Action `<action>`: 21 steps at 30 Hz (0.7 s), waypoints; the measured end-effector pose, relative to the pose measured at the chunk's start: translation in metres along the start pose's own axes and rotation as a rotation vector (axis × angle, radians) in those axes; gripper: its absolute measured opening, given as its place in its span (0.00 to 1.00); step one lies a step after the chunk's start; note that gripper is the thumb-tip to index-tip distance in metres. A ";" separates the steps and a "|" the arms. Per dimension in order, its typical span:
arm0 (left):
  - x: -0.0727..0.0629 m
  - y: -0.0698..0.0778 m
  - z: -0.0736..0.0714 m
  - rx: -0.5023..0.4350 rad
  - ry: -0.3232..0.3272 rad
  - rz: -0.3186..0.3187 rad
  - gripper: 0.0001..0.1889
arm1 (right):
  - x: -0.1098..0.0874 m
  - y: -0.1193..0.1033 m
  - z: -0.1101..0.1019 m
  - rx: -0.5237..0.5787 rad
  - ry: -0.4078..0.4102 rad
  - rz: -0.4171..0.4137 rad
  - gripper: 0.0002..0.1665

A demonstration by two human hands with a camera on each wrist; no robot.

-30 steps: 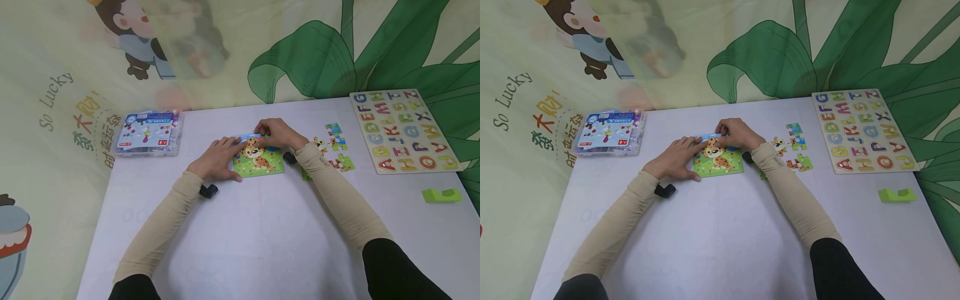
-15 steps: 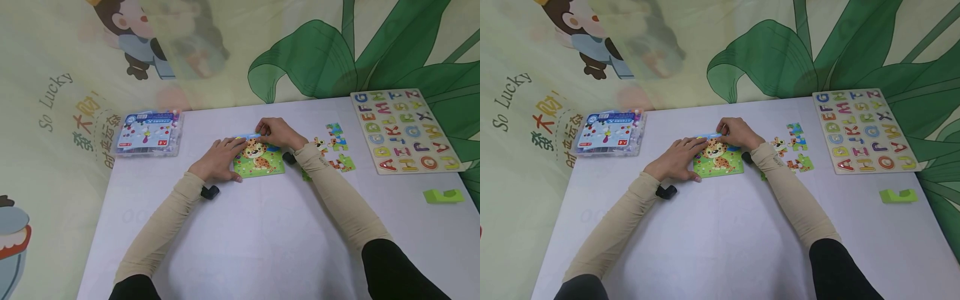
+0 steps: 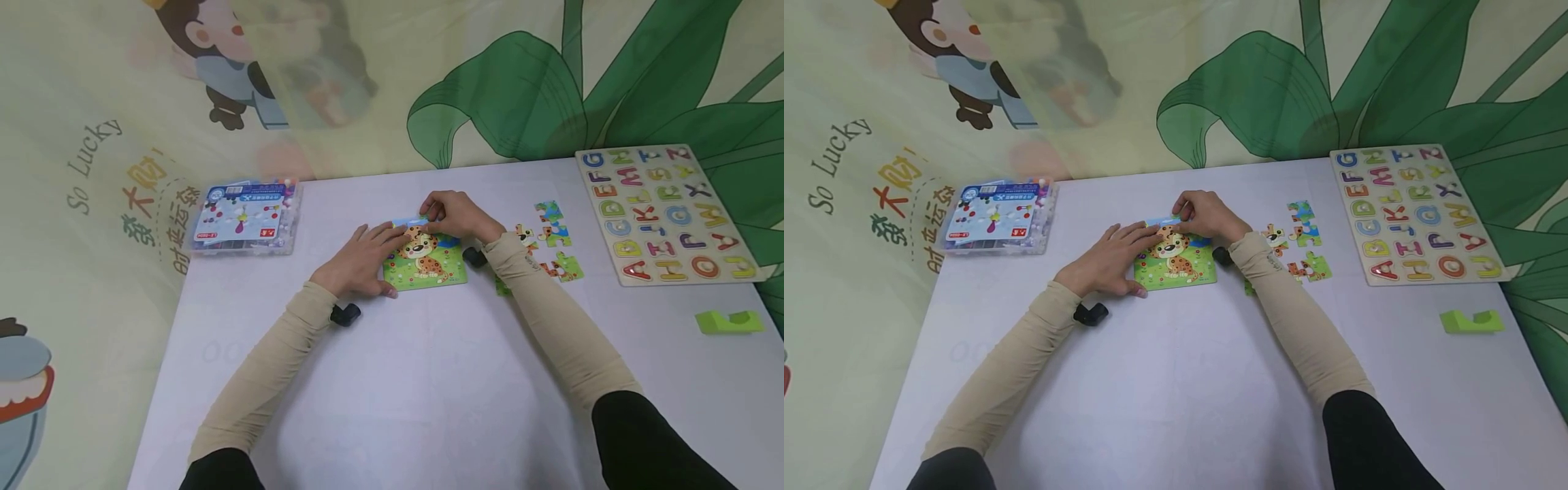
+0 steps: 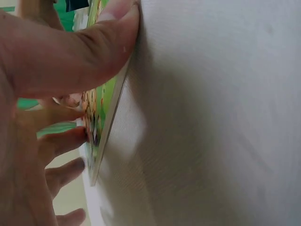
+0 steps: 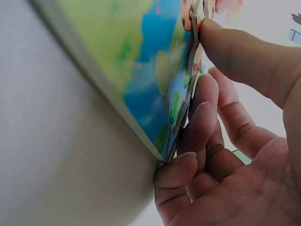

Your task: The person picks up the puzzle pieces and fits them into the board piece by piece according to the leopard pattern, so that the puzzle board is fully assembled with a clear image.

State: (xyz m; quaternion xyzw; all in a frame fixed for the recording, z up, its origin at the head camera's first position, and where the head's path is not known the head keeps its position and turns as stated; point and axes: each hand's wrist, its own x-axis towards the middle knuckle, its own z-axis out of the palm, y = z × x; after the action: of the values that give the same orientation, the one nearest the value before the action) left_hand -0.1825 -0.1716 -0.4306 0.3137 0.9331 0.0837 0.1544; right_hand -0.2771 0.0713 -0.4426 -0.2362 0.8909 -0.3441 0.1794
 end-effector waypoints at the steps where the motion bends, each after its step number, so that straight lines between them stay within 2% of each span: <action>1: 0.001 0.000 0.000 -0.009 -0.005 0.000 0.57 | 0.000 0.000 0.000 -0.001 0.000 -0.001 0.18; 10: 0.005 0.000 0.002 -0.010 -0.018 -0.005 0.61 | 0.001 0.000 -0.002 0.020 -0.011 -0.004 0.16; 16: 0.005 0.001 0.003 -0.035 0.025 0.011 0.60 | 0.000 0.001 -0.002 0.013 -0.013 -0.012 0.13; 21: 0.005 0.002 0.004 -0.078 0.019 -0.018 0.60 | 0.002 0.002 0.001 0.000 0.013 -0.008 0.11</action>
State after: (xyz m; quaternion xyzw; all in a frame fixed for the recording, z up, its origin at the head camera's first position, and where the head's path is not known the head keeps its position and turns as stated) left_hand -0.1838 -0.1670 -0.4354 0.2985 0.9334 0.1215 0.1582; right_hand -0.2786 0.0707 -0.4451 -0.2372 0.8911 -0.3465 0.1722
